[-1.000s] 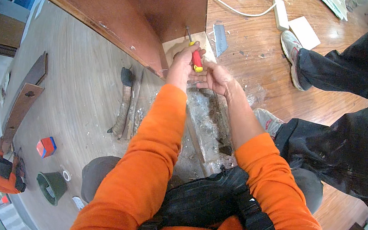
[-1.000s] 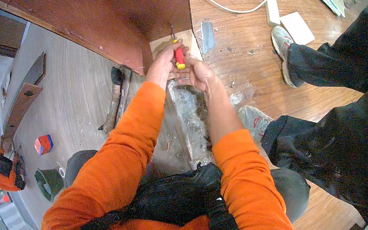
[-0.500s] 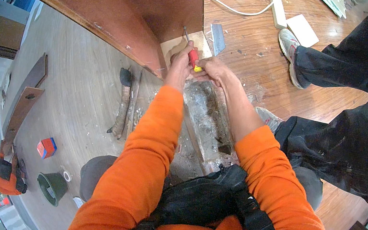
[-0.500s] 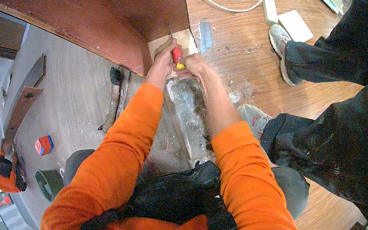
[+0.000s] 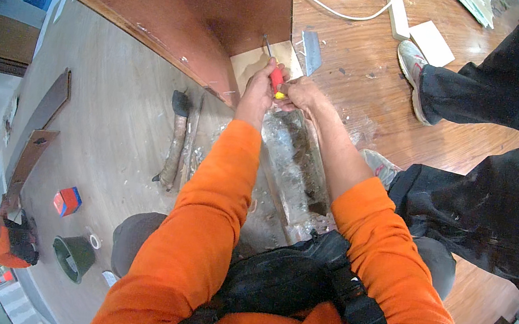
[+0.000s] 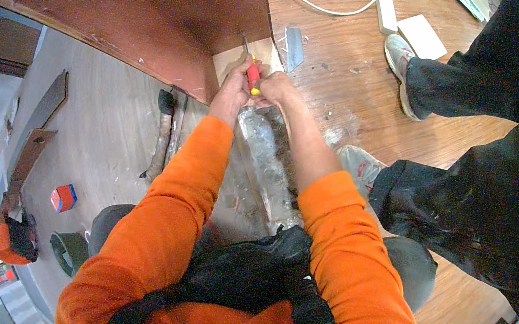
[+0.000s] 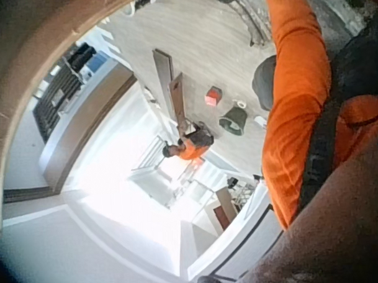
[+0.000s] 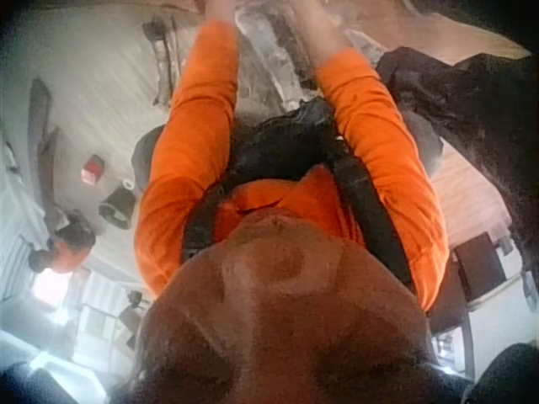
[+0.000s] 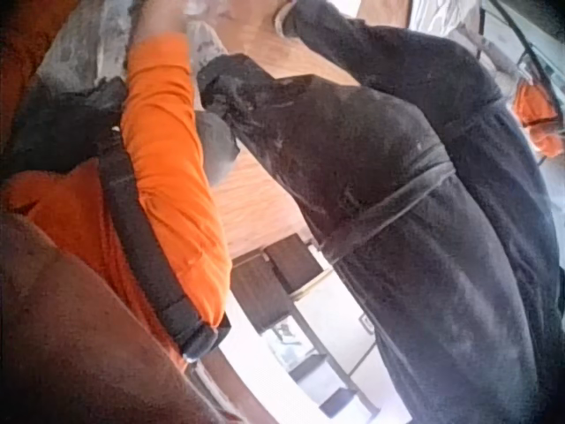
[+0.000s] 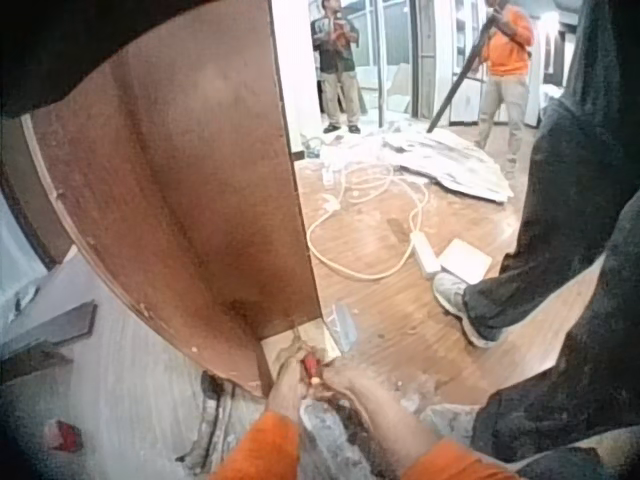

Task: The person uses a screwdriver to fasten screws into a wooden cabinet frame. They are seated on the floor in a room with other workers and construction materials visible in the background.

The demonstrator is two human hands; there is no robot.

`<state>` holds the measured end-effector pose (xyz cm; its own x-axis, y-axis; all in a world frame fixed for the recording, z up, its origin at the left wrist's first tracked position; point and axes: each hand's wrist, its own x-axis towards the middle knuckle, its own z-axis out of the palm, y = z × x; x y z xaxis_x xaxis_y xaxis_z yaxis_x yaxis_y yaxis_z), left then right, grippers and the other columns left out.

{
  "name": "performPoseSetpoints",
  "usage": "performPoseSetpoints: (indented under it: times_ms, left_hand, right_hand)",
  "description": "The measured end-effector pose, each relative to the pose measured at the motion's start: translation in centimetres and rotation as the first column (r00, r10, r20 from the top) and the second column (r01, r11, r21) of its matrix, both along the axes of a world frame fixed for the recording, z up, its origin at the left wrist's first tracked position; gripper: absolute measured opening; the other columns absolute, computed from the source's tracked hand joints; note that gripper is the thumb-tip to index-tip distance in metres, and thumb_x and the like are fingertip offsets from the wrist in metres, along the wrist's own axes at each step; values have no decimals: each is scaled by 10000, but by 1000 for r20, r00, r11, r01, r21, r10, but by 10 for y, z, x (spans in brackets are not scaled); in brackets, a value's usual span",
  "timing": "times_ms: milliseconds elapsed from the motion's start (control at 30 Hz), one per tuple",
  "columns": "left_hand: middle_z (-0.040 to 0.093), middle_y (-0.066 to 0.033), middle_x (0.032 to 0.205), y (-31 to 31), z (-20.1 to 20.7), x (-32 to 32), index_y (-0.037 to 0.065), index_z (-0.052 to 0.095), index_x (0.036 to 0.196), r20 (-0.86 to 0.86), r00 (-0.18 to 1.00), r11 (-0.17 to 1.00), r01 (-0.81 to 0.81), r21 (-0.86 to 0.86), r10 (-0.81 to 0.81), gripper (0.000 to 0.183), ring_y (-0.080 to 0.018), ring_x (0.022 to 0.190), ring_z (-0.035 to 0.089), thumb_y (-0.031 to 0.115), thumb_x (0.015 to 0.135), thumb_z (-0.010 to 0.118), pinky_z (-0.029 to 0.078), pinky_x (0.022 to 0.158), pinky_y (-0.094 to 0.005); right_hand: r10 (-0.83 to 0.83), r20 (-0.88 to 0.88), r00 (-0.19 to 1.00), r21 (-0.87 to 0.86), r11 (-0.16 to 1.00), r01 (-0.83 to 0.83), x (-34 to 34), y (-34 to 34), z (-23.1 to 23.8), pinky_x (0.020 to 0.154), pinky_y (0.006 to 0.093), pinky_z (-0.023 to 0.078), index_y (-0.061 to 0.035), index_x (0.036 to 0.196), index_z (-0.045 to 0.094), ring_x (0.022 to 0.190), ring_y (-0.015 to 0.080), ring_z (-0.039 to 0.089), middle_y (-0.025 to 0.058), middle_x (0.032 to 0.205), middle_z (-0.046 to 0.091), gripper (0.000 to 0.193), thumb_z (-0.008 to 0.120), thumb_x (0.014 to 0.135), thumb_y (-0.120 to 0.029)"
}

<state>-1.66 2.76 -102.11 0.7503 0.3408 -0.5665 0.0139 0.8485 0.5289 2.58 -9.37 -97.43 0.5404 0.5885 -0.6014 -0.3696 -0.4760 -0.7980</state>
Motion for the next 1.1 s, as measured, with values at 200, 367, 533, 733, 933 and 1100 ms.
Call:
performPoseSetpoints:
  times_ms: [200,367,533,733,933,1100]
  left_hand:
    - [600,-109,865,4,7,3,-52,582,960,-183,983,989,20,146,7,292,-226,719,586,181,837,708,509,643,-354]
    - [607,-125,873,-1,1,11,-76,576,975,-227,965,984,-98,147,130,239,-208,716,588,20,800,707,507,607,-341]
    - [635,-116,996,-6,-7,-4,9,545,1099,185,975,992,122,33,-126,361,-233,948,600,335,947,531,496,843,-377]
    - [660,-97,923,8,14,-2,46,612,1000,-203,966,927,220,305,-162,289,-216,823,634,321,913,596,525,728,-340]
    - [665,-93,908,0,9,-2,31,599,1036,-116,992,974,72,216,-48,306,-207,763,628,315,927,573,521,694,-333]
    - [645,-70,821,-5,18,-3,40,615,991,-156,981,963,145,226,-111,260,-189,661,600,288,914,598,501,598,-323]
  right_hand:
    - [5,717,697,-248,937,248,-32,15,4,776,453,503,49,920,637,875,419,634,282,901,648,456,723,711,-348]
    - [-21,227,974,-78,996,39,-7,0,-10,709,383,523,18,1005,630,839,275,661,157,853,673,449,655,797,-379]
    - [-73,-16,997,5,997,73,10,-10,-10,655,317,514,7,1035,626,825,221,653,113,826,674,375,666,806,-288]
    - [41,808,588,-234,938,256,-27,11,12,680,378,510,62,1016,615,729,230,624,160,865,662,442,716,776,-295]
    - [-129,-436,891,237,938,252,-9,-15,-4,594,354,539,12,1023,603,717,206,641,129,915,651,371,588,907,-341]
    - [-268,-32,963,79,960,270,-14,-5,3,641,370,549,9,980,626,718,238,667,153,809,668,348,547,916,-323]
